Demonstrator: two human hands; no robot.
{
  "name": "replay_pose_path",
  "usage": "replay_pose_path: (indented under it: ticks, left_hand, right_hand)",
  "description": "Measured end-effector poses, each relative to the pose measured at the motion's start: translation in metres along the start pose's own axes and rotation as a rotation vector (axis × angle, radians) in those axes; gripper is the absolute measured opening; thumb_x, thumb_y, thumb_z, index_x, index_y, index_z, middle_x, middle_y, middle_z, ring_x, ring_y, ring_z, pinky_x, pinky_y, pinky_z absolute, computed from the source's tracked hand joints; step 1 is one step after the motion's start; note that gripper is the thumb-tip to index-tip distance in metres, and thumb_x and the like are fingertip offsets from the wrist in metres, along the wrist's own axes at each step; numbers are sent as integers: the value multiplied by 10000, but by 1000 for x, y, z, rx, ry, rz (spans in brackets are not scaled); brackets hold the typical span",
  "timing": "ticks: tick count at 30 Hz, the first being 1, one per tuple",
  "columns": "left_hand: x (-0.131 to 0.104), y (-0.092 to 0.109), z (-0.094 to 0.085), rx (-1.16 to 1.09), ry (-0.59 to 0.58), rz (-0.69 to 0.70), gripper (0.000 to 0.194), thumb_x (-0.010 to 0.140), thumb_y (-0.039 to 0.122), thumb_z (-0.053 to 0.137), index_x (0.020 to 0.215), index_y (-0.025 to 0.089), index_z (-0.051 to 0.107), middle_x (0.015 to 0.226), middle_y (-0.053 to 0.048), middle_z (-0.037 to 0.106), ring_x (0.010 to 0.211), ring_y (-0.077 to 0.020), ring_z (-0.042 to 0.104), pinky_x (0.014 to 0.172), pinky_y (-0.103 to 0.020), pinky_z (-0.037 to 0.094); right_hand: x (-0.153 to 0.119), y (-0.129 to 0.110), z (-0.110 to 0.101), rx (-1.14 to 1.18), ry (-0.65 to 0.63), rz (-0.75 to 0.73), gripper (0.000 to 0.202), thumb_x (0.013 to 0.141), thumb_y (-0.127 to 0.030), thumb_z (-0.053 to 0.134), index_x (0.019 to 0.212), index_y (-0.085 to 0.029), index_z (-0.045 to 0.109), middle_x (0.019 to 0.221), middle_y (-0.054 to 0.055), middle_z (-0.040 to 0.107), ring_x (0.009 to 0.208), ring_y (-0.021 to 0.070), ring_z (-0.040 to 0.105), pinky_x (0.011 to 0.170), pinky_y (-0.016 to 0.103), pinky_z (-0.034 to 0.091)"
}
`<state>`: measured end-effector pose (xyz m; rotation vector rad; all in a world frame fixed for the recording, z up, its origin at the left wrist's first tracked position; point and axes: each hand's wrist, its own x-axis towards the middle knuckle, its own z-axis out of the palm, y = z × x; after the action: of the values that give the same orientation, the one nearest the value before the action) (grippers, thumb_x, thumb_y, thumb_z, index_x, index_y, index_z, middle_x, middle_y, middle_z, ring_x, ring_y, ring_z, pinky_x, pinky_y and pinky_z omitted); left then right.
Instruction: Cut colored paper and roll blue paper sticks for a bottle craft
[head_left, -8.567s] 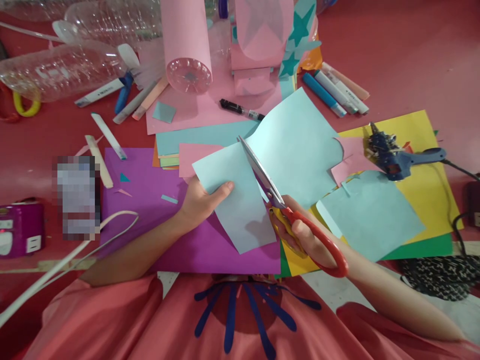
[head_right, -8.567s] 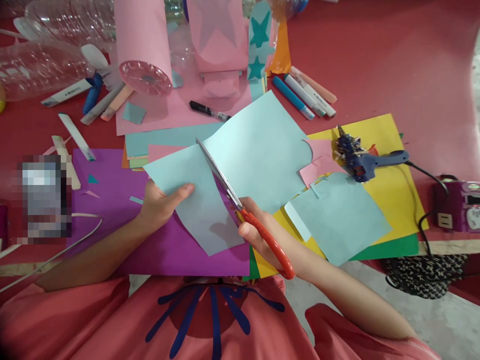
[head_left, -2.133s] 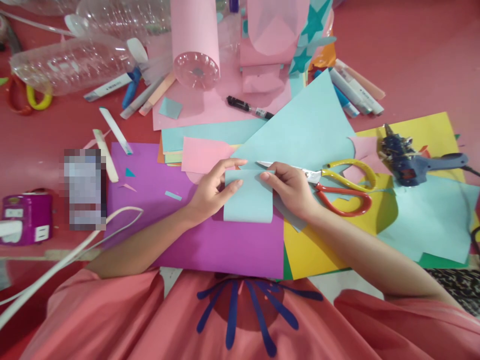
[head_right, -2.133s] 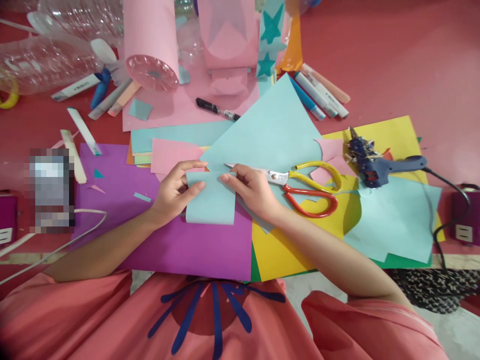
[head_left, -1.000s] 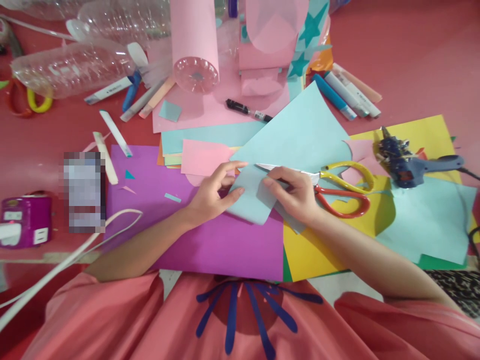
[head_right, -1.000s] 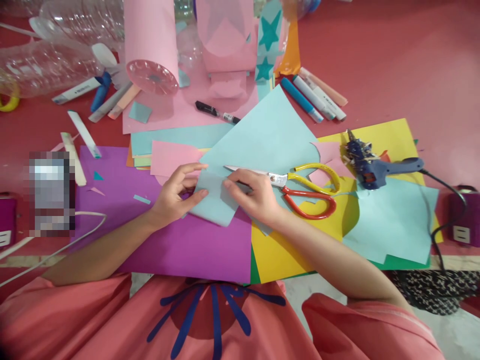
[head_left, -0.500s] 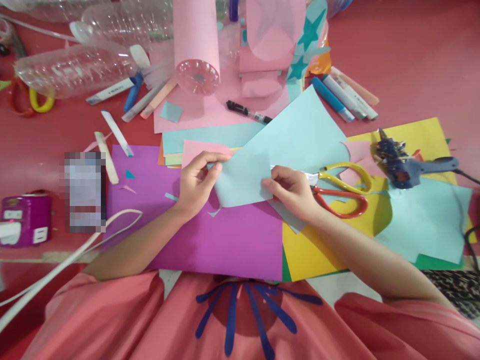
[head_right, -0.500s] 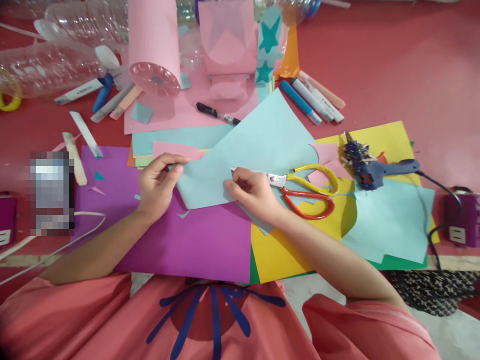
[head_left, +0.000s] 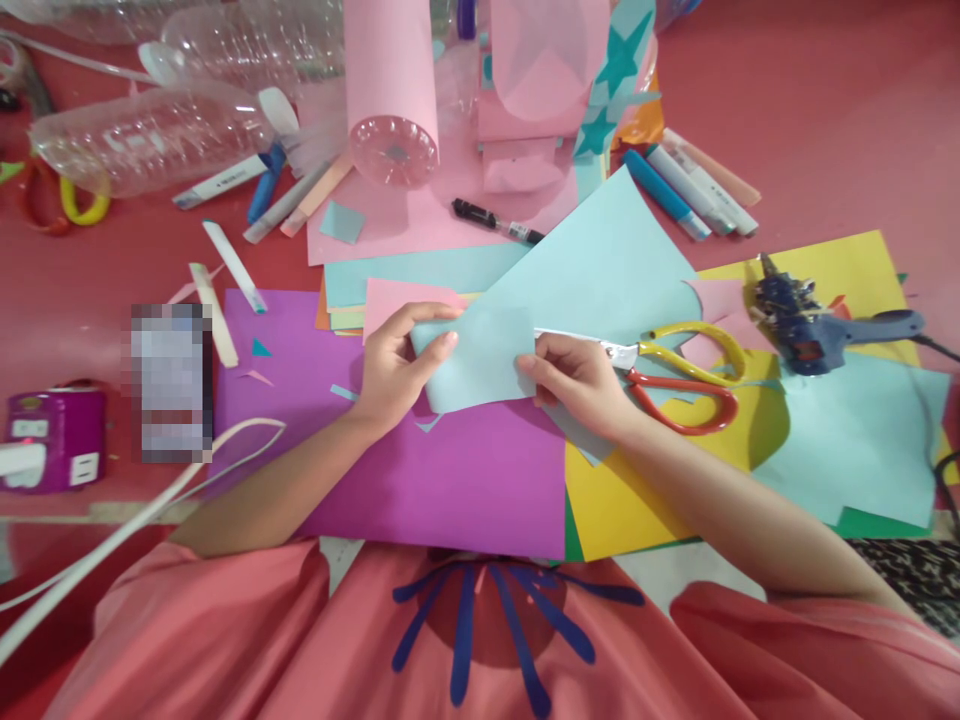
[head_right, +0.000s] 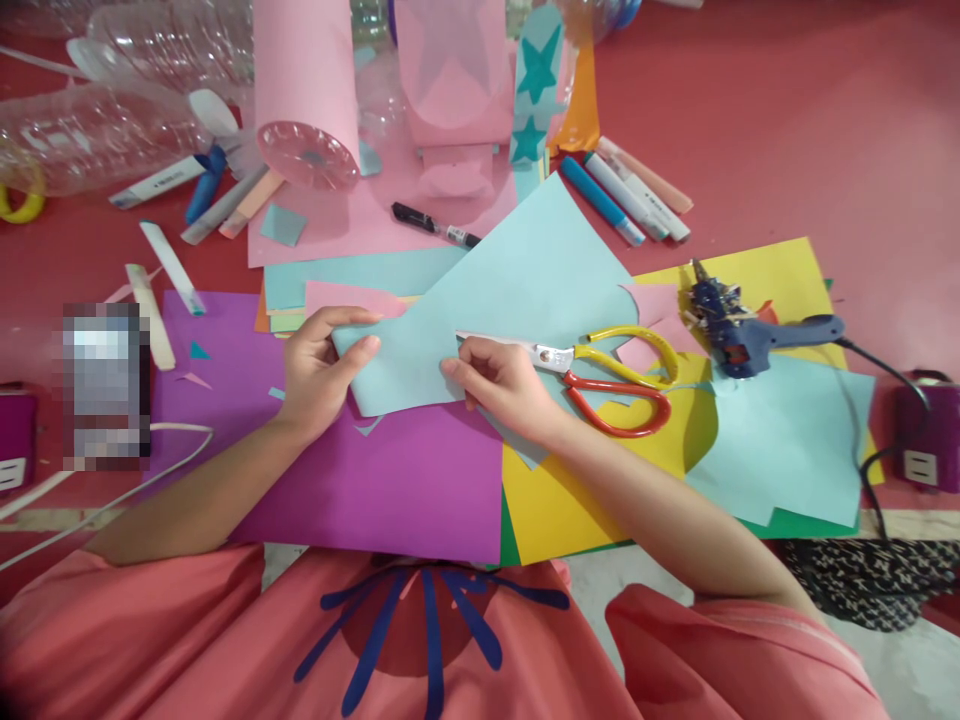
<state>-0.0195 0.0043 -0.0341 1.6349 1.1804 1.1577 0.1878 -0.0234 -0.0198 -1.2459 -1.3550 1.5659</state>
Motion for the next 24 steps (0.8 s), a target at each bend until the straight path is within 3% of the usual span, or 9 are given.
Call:
replay_pose_path:
  ticks: [10,16,21,24]
  left_hand:
    - [0,0,0,11,11,-66,210,818,412,693,903,220,697,932,-18,742,883,-159,694,776,-268,551]
    - [-3,3,1,20,-46,-92,215,819,424,685,896,223,696,915,-16,729,859,-152,677,745,-258,531]
    - [-4,0,3,-100,-34,-150,403,795,482,700,1114,261,592,628,62,560,505,-83,490,491,-216,417]
    - [-1,-3,3,-150,-23,-151,434,776,519,710,1100,271,562,587,80,474,454,-67,395,448,-212,359]
  right_hand:
    - [1,-1,-2,-19,-30,35,406,830,-443,620,564,-210,420,449,-47,485,414,72,437,467,246,308]
    - [1,0,-1,-33,-50,0,428,823,-522,611,587,-200,456,493,-49,444,460,72,397,472,249,302]
    - [-2,3,0,-93,103,-11,508,793,-596,620,555,-214,384,473,-61,357,457,65,334,451,249,247]
    - [-2,4,-1,-61,160,15,562,762,-686,604,558,-225,356,433,-64,365,422,67,343,428,248,245]
